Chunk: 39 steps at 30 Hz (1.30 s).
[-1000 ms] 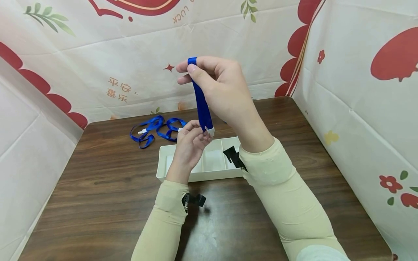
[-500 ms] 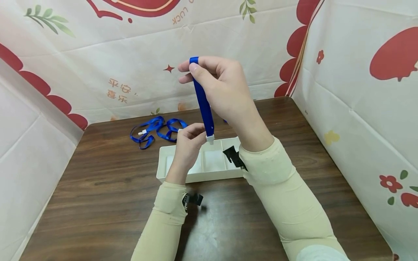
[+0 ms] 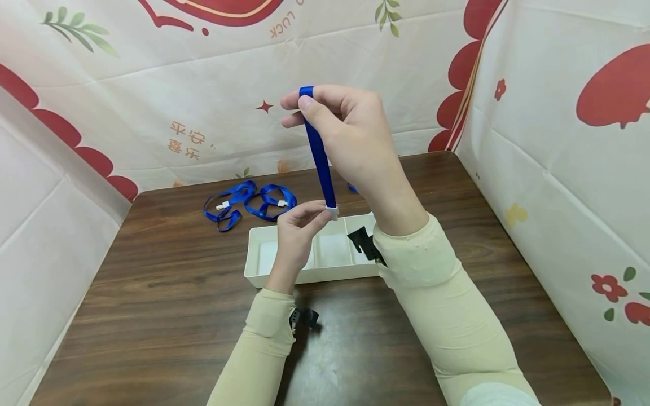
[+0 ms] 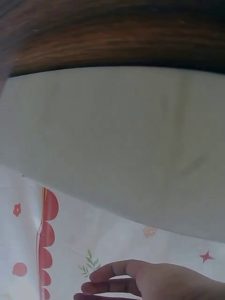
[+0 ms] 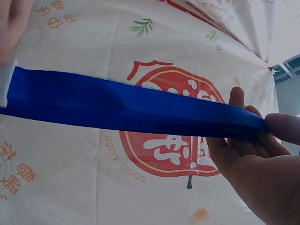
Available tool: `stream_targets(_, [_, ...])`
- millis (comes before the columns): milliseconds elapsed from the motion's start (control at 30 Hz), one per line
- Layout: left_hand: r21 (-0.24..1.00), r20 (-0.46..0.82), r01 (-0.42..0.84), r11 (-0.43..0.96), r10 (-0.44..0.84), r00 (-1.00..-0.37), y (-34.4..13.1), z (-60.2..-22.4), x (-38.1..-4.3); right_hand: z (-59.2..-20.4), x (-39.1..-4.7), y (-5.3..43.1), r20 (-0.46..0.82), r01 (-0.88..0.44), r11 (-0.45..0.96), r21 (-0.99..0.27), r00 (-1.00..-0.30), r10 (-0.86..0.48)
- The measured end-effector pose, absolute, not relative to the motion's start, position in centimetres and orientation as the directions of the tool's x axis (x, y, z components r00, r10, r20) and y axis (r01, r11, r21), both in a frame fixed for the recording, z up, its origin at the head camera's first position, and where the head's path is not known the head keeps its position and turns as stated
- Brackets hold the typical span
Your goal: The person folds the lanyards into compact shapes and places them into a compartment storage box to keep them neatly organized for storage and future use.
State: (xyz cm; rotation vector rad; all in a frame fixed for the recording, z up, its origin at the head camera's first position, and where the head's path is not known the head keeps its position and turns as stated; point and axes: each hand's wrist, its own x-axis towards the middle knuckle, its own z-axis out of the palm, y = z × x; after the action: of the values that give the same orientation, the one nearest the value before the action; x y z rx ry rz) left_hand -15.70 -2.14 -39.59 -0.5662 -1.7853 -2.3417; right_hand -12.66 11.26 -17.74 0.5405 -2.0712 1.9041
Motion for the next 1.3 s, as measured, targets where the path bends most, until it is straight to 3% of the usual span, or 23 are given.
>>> stream_targets(233, [0.754, 0.293, 0.167, -0.635, 0.097, -0.951, -1.7, -39.7, -16.0, -17.6, -12.6, 11.3, 0.452, -0.457, 0.062, -0.888, -0.889, -0.076])
stream_targets(533, [0.553, 0.133, -0.073, -0.83, 0.175, -0.976, -1.9, -39.0, -16.5, -17.7, -12.4, 11.3, 0.451, -0.456, 0.053, -0.888, -0.888, -0.093])
stream_targets(633, [0.495, 0.125, -0.12, -0.861, 0.207, -0.97, -2.0, -38.9, -16.5, -17.7, -12.4, 11.3, 0.455, -0.46, 0.047, -0.887, -0.886, -0.094])
stream_targets(867, [0.493, 0.117, -0.161, -0.855, 0.248, -0.962, -1.8, -38.9, -16.5, -17.7, -12.3, 11.2, 0.46, -0.467, 0.062, -0.882, -0.882, -0.103])
stream_targets(1167, [0.094, 0.201, -0.259, -0.961, 0.273, -0.941, -1.9, -39.8, -16.5, -17.8, -12.2, 11.4, 0.441, -0.449, 0.075, -0.89, -0.891, -0.104])
stream_targets(1300, [0.064, 0.276, -0.282, -0.957, 0.288, -0.917, -2.0, -40.0, -16.6, -17.8, -12.2, 11.5, 0.441, -0.449, 0.078, -0.89, -0.891, -0.106])
